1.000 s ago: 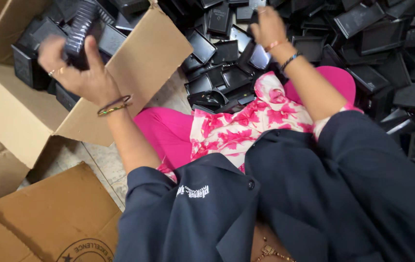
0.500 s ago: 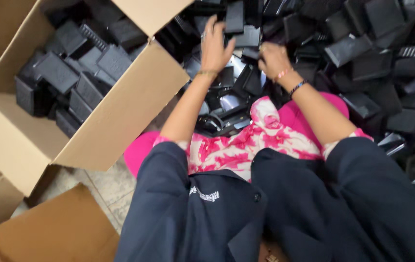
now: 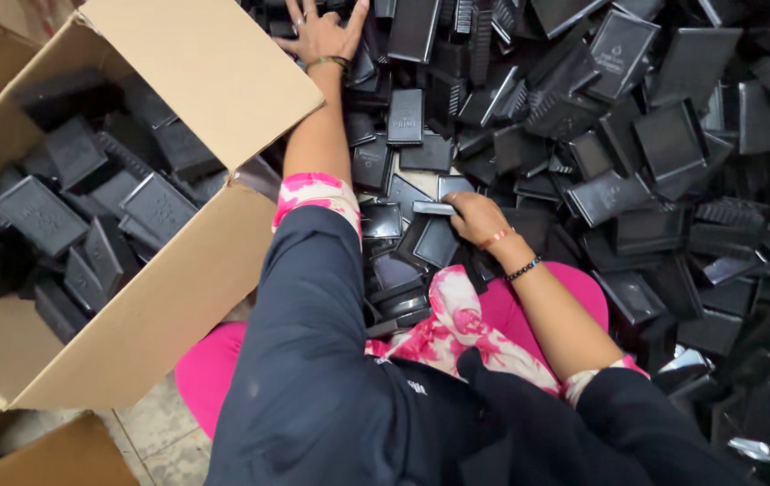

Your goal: The person sits on the floor and repeatedly picks up small black plastic parts from a large pile, briefly inspects them, and places them into a cardboard box. The person continues this sorting process throughout the clip.

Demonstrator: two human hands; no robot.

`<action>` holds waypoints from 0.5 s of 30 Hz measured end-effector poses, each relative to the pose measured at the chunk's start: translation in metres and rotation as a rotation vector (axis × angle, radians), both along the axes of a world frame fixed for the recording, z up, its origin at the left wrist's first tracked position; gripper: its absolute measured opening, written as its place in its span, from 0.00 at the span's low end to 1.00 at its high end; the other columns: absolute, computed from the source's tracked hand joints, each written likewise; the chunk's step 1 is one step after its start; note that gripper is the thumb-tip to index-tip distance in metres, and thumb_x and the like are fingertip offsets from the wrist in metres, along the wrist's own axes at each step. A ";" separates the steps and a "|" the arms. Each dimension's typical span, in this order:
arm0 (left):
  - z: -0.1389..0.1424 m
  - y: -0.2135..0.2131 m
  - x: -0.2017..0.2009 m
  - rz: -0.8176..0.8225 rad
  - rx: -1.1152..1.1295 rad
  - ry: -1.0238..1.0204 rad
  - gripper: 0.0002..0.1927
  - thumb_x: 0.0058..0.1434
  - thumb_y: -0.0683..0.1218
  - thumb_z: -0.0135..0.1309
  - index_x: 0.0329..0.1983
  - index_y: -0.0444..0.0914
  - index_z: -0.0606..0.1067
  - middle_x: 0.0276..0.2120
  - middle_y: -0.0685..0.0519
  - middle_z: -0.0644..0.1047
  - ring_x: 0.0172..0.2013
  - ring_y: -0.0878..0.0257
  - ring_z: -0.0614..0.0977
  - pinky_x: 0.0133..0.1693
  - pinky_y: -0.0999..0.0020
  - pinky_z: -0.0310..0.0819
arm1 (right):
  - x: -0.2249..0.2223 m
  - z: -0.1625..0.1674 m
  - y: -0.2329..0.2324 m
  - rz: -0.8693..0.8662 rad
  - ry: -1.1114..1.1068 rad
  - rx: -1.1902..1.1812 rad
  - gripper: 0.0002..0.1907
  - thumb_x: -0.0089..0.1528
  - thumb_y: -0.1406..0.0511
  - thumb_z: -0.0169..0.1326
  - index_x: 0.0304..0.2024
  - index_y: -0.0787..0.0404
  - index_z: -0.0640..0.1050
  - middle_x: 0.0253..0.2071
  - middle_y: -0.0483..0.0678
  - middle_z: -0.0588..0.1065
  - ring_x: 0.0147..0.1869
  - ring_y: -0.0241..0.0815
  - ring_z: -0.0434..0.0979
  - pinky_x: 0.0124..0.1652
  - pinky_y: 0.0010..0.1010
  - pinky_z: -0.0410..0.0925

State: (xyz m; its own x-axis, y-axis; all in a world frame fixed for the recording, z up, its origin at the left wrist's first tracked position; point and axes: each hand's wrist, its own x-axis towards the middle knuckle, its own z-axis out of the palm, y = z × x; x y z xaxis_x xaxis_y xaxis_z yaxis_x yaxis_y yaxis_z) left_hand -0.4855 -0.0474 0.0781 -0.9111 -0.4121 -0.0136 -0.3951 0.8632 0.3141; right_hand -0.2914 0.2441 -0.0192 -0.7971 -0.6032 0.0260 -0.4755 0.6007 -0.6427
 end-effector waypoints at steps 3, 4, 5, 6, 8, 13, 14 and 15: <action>-0.015 -0.010 -0.015 -0.135 0.023 -0.258 0.52 0.57 0.82 0.29 0.61 0.38 0.75 0.75 0.51 0.57 0.75 0.47 0.50 0.67 0.25 0.38 | -0.011 -0.013 0.003 0.029 -0.067 0.031 0.16 0.57 0.70 0.54 0.48 0.61 0.80 0.42 0.60 0.79 0.48 0.63 0.78 0.49 0.49 0.70; -0.021 -0.009 -0.015 -0.173 0.026 -0.296 0.56 0.56 0.84 0.26 0.64 0.36 0.72 0.74 0.50 0.57 0.75 0.47 0.52 0.67 0.27 0.40 | -0.015 -0.016 0.003 0.038 -0.079 0.045 0.16 0.57 0.70 0.54 0.49 0.61 0.80 0.42 0.60 0.79 0.48 0.63 0.78 0.48 0.49 0.70; -0.032 -0.006 -0.010 -0.197 -0.015 -0.203 0.61 0.53 0.87 0.28 0.66 0.34 0.69 0.72 0.45 0.59 0.72 0.45 0.55 0.64 0.30 0.44 | -0.019 -0.021 0.004 0.045 -0.082 0.060 0.16 0.58 0.70 0.54 0.49 0.61 0.80 0.42 0.61 0.79 0.47 0.63 0.78 0.48 0.49 0.71; -0.043 -0.001 -0.003 -0.225 -0.056 -0.108 0.66 0.51 0.91 0.31 0.67 0.32 0.67 0.69 0.40 0.60 0.69 0.42 0.58 0.61 0.33 0.48 | -0.022 -0.024 0.005 0.052 -0.083 0.058 0.16 0.57 0.70 0.54 0.48 0.61 0.80 0.41 0.61 0.79 0.47 0.63 0.78 0.48 0.50 0.70; -0.071 0.021 0.024 -0.291 -0.085 -0.283 0.67 0.47 0.90 0.32 0.71 0.35 0.66 0.68 0.34 0.63 0.69 0.43 0.62 0.64 0.37 0.49 | -0.025 -0.031 0.009 0.051 -0.083 0.059 0.16 0.57 0.70 0.54 0.48 0.62 0.80 0.41 0.61 0.79 0.47 0.64 0.78 0.47 0.51 0.70; -0.099 0.074 0.108 -0.697 0.200 -0.535 0.52 0.43 0.84 0.54 0.40 0.31 0.81 0.41 0.33 0.80 0.46 0.42 0.83 0.49 0.54 0.76 | -0.014 -0.012 0.029 0.136 -0.200 0.154 0.23 0.51 0.64 0.61 0.50 0.62 0.79 0.43 0.61 0.79 0.49 0.63 0.78 0.49 0.48 0.71; -0.093 0.073 0.112 -0.800 0.198 -0.639 0.47 0.44 0.81 0.57 0.33 0.32 0.83 0.36 0.35 0.82 0.41 0.43 0.84 0.46 0.55 0.76 | -0.016 0.002 0.033 0.181 -0.280 0.177 0.27 0.48 0.61 0.65 0.50 0.62 0.79 0.44 0.61 0.78 0.48 0.63 0.78 0.48 0.47 0.71; -0.085 0.071 0.106 -0.846 0.173 -0.505 0.43 0.47 0.79 0.58 0.31 0.33 0.83 0.34 0.37 0.82 0.38 0.43 0.84 0.44 0.53 0.77 | -0.025 0.020 0.039 0.270 -0.218 0.094 0.29 0.50 0.55 0.66 0.49 0.63 0.79 0.45 0.61 0.78 0.49 0.62 0.79 0.49 0.46 0.71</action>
